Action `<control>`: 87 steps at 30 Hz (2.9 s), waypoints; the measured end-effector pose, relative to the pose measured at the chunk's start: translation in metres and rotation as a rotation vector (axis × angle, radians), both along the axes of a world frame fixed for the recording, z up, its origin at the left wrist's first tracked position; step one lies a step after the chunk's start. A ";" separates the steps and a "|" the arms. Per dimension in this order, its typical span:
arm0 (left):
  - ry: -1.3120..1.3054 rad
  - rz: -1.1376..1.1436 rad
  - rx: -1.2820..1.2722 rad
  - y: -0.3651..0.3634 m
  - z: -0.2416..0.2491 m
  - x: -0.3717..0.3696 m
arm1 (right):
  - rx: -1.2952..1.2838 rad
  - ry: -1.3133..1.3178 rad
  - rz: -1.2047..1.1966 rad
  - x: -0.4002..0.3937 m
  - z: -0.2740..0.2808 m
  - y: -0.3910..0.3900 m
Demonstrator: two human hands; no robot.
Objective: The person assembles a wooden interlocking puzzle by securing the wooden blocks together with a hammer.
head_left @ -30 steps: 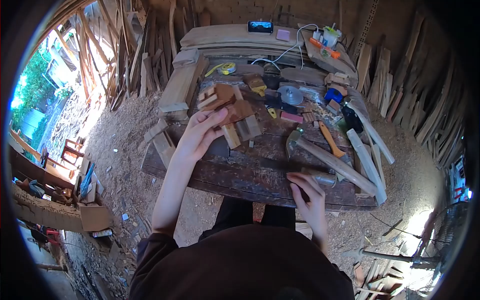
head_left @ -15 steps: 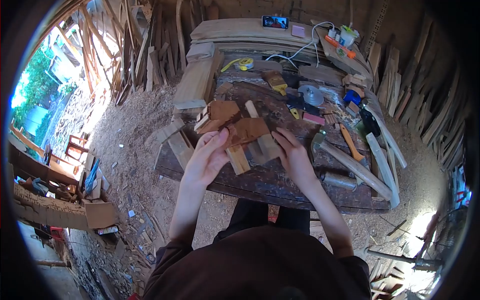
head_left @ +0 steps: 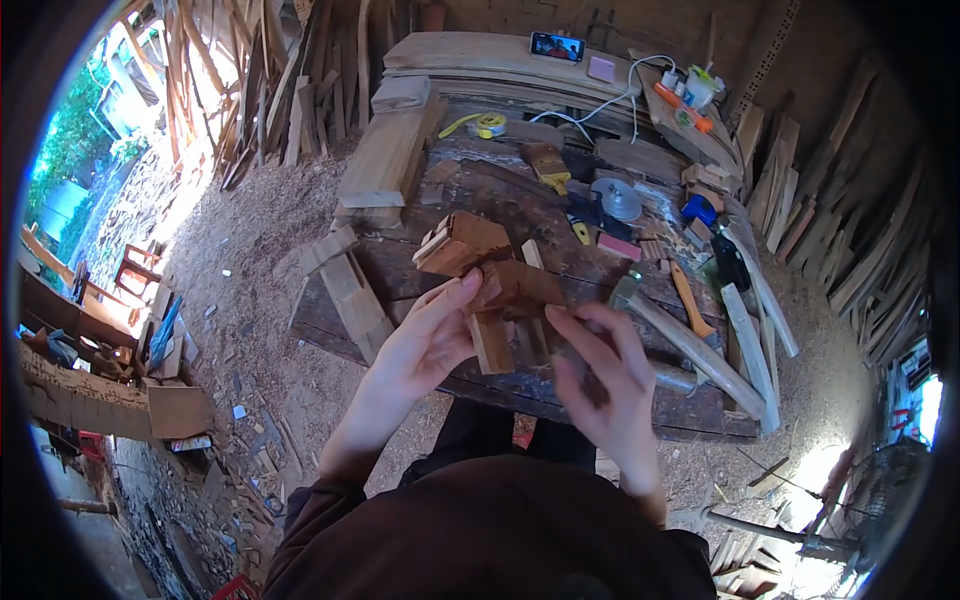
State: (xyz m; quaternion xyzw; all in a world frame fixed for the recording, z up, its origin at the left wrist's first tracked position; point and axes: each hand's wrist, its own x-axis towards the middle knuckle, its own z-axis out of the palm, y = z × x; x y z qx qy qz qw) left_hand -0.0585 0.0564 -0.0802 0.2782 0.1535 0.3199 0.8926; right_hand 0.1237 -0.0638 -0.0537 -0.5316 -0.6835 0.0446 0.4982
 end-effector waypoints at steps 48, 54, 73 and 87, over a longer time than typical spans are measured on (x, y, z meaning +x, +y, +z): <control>0.366 0.254 0.648 0.047 -0.007 0.054 | 0.117 0.856 -0.190 0.052 -0.055 -0.038; 0.334 0.225 0.586 0.047 -0.004 0.050 | 0.053 0.836 -0.206 0.057 -0.070 -0.039; 0.289 -0.427 -0.276 -0.033 -0.011 0.023 | -0.136 0.776 -0.209 0.042 -0.071 -0.079; 0.337 -0.476 -0.267 -0.045 -0.002 0.023 | -0.113 1.081 0.037 0.037 -0.070 -0.069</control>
